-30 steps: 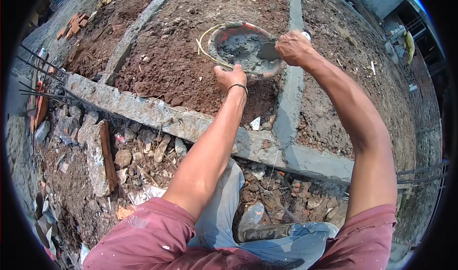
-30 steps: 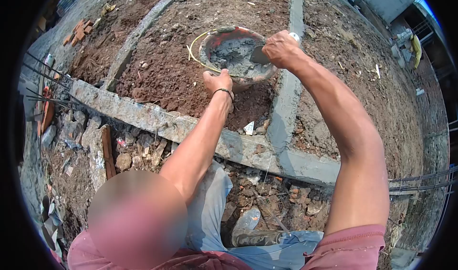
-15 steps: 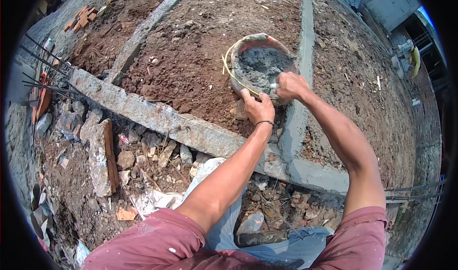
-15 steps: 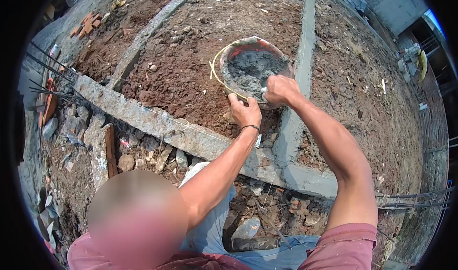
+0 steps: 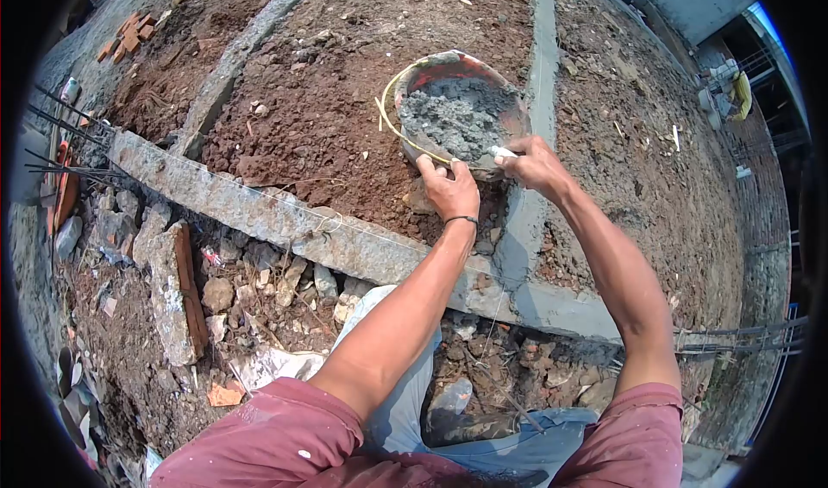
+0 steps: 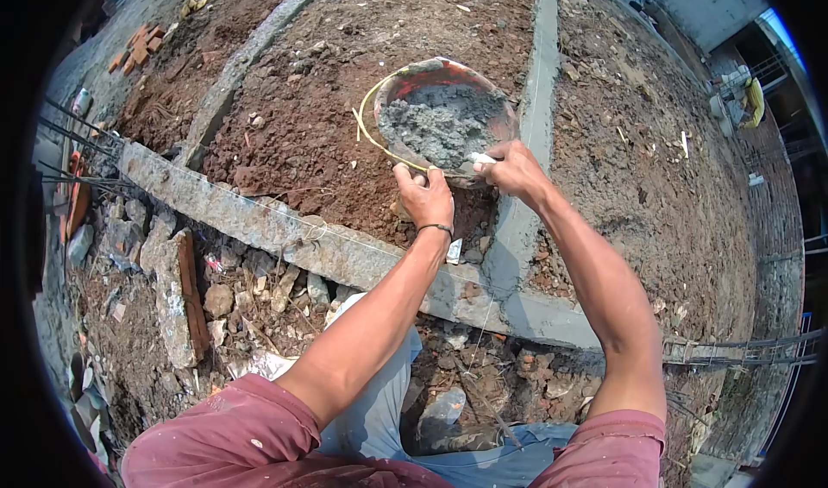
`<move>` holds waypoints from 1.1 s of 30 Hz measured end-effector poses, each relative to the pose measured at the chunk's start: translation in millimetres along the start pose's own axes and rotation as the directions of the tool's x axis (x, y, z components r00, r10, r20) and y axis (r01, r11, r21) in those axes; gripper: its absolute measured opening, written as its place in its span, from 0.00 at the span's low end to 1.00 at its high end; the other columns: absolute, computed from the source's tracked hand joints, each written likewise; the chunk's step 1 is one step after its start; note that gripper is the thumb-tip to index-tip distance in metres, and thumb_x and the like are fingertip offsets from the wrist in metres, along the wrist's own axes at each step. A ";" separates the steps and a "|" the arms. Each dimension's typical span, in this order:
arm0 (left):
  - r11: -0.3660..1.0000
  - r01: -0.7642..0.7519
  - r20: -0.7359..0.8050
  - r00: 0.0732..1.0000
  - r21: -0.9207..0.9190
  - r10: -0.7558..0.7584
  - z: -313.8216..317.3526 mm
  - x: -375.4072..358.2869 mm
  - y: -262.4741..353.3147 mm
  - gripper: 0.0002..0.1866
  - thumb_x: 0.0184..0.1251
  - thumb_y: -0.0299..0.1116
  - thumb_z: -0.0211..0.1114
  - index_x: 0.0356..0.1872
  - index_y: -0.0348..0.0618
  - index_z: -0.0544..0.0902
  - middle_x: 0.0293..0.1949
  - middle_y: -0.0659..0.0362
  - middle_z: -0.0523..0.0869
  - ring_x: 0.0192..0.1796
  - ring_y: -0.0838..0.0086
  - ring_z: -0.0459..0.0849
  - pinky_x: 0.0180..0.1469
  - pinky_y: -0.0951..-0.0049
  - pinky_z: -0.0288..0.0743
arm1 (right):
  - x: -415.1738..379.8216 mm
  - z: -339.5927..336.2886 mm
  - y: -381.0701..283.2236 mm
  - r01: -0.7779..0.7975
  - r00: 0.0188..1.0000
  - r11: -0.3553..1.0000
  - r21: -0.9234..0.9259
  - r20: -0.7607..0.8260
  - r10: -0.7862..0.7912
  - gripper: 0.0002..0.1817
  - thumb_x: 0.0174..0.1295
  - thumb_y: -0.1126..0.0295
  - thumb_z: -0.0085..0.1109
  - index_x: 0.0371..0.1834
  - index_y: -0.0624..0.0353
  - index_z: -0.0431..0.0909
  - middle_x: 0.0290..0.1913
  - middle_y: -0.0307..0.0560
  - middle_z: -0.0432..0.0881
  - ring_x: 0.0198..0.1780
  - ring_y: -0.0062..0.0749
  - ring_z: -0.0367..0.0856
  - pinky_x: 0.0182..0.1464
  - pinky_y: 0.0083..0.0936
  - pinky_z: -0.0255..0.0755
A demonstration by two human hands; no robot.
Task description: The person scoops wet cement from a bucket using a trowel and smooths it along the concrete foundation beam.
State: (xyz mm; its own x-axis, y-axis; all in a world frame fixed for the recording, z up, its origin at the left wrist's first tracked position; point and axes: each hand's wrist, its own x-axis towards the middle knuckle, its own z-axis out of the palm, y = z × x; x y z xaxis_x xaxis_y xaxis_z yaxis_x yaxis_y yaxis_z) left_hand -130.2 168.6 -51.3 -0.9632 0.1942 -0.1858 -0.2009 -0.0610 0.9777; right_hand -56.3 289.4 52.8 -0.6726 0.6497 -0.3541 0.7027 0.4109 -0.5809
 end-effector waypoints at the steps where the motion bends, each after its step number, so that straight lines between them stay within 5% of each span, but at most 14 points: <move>1: 1.000 0.026 0.019 0.999 0.011 -0.027 -1.8 1.7 2.3 0.19 0.65 0.30 0.63 0.55 0.41 0.69 0.29 0.50 0.81 0.34 0.56 0.82 0.41 0.55 0.74 | -2.4 0.7 -1.5 -0.006 1.000 1.000 0.004 -0.007 0.006 0.17 0.60 0.60 0.69 0.39 0.66 0.89 0.26 0.44 0.85 0.26 0.28 0.77 0.30 0.31 0.69; 5: 0.998 0.017 0.047 0.999 -0.059 -0.014 -3.3 12.1 -1.7 0.19 0.66 0.28 0.63 0.55 0.39 0.70 0.35 0.50 0.85 0.37 0.62 0.84 0.44 0.60 0.77 | -15.6 -4.8 -8.4 -0.022 0.997 0.982 0.187 -0.072 0.036 0.13 0.66 0.66 0.65 0.42 0.67 0.87 0.24 0.39 0.80 0.24 0.21 0.72 0.25 0.25 0.64; 7: 0.985 -0.034 0.046 0.998 -0.169 0.042 -1.1 13.3 0.1 0.14 0.68 0.24 0.62 0.49 0.40 0.68 0.32 0.58 0.80 0.33 0.77 0.74 0.36 0.70 0.71 | -24.6 -13.0 -7.4 0.032 0.992 0.955 0.294 -0.127 0.006 0.15 0.67 0.65 0.65 0.45 0.68 0.87 0.25 0.40 0.81 0.25 0.20 0.72 0.26 0.24 0.65; 9: 0.994 -0.016 0.050 0.999 -0.108 0.021 -4.1 10.0 8.0 0.13 0.67 0.24 0.63 0.48 0.40 0.69 0.35 0.56 0.81 0.34 0.75 0.76 0.37 0.69 0.72 | -42.9 -28.2 -4.5 -0.038 0.985 0.955 0.295 -0.152 0.086 0.15 0.66 0.65 0.66 0.48 0.66 0.87 0.28 0.42 0.84 0.25 0.21 0.73 0.27 0.25 0.67; 11: 0.996 -0.038 0.064 0.997 -0.081 0.044 -4.0 15.2 -0.1 0.20 0.67 0.27 0.64 0.56 0.35 0.69 0.41 0.46 0.85 0.39 0.63 0.85 0.42 0.61 0.77 | -70.0 -43.2 3.6 -0.076 0.964 0.946 0.315 -0.219 0.151 0.16 0.66 0.63 0.68 0.48 0.65 0.87 0.30 0.43 0.84 0.24 0.22 0.73 0.27 0.25 0.67; 12: 0.998 -0.037 0.047 0.998 0.055 0.034 -6.1 8.8 14.3 0.20 0.68 0.27 0.63 0.57 0.32 0.68 0.43 0.44 0.85 0.39 0.62 0.85 0.42 0.60 0.78 | -81.7 -49.4 17.6 -0.074 0.955 0.943 0.323 -0.248 0.160 0.16 0.66 0.63 0.68 0.47 0.65 0.88 0.30 0.43 0.84 0.24 0.23 0.72 0.27 0.25 0.67; 14: 0.998 -0.043 0.078 0.996 -0.037 0.046 -5.1 15.6 2.7 0.20 0.68 0.27 0.64 0.55 0.29 0.70 0.39 0.48 0.84 0.40 0.62 0.85 0.40 0.61 0.78 | -123.9 -64.1 34.2 -0.120 0.932 0.917 0.380 -0.277 0.236 0.14 0.66 0.64 0.67 0.45 0.65 0.88 0.30 0.42 0.84 0.28 0.23 0.74 0.31 0.26 0.69; 18: 0.990 -0.063 0.034 0.998 0.130 0.059 -5.7 13.9 9.1 0.21 0.65 0.30 0.68 0.54 0.28 0.73 0.46 0.45 0.83 0.43 0.62 0.85 0.46 0.61 0.80 | -211.8 -86.0 93.1 -0.262 0.843 0.876 0.404 -0.346 0.412 0.13 0.66 0.65 0.67 0.46 0.63 0.87 0.31 0.43 0.85 0.28 0.23 0.75 0.30 0.26 0.68; 22: 0.976 -0.073 0.020 0.997 0.204 0.070 -2.2 28.8 -2.3 0.23 0.66 0.33 0.70 0.55 0.28 0.75 0.51 0.44 0.83 0.48 0.60 0.85 0.50 0.59 0.81 | -307.4 -86.6 162.9 -0.333 0.671 0.751 0.570 -0.417 0.613 0.11 0.66 0.70 0.66 0.45 0.68 0.86 0.32 0.48 0.85 0.23 0.23 0.75 0.21 0.24 0.66; 26: 0.953 -0.087 0.027 0.996 0.290 0.083 -4.9 32.4 -1.0 0.22 0.67 0.33 0.70 0.55 0.28 0.76 0.52 0.43 0.83 0.51 0.59 0.85 0.53 0.60 0.84 | -376.4 -66.2 236.5 -0.328 0.411 0.543 0.773 -0.400 0.819 0.10 0.65 0.72 0.66 0.44 0.67 0.85 0.30 0.47 0.83 0.22 0.26 0.75 0.20 0.25 0.66; 28: 0.980 -0.045 0.096 0.995 0.193 0.027 -9.0 34.1 0.8 0.20 0.68 0.34 0.69 0.54 0.30 0.77 0.51 0.44 0.84 0.49 0.61 0.86 0.50 0.60 0.83 | -398.7 -52.8 288.3 -0.312 0.266 0.411 0.857 -0.336 0.903 0.09 0.63 0.69 0.67 0.40 0.63 0.87 0.31 0.47 0.84 0.24 0.29 0.77 0.23 0.31 0.67; 29: 0.977 -0.032 0.098 0.995 0.212 0.011 -9.3 33.9 3.3 0.20 0.68 0.35 0.70 0.53 0.30 0.78 0.50 0.44 0.84 0.47 0.61 0.86 0.50 0.60 0.83 | -407.2 -49.7 310.6 -0.296 0.260 0.417 0.860 -0.347 0.901 0.09 0.63 0.69 0.67 0.40 0.63 0.87 0.31 0.47 0.84 0.24 0.29 0.77 0.23 0.31 0.67; 33: 0.911 -0.103 0.089 0.993 0.400 0.074 -13.7 60.6 -7.2 0.25 0.66 0.40 0.71 0.53 0.27 0.79 0.49 0.45 0.86 0.47 0.61 0.85 0.48 0.59 0.81 | -426.7 -41.9 406.2 -0.011 0.100 0.219 0.976 -0.217 0.971 0.09 0.63 0.69 0.65 0.41 0.62 0.85 0.32 0.51 0.84 0.25 0.37 0.79 0.24 0.36 0.68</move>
State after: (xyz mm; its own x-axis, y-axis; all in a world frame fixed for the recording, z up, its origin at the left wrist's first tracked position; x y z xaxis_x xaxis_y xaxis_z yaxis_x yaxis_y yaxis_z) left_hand -189.5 167.4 -71.0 -0.9558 0.2751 -0.1035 -0.0117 0.3162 0.9486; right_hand 525.8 205.8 -1.4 0.6656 0.6026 -0.4404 -0.0647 -0.5412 -0.8384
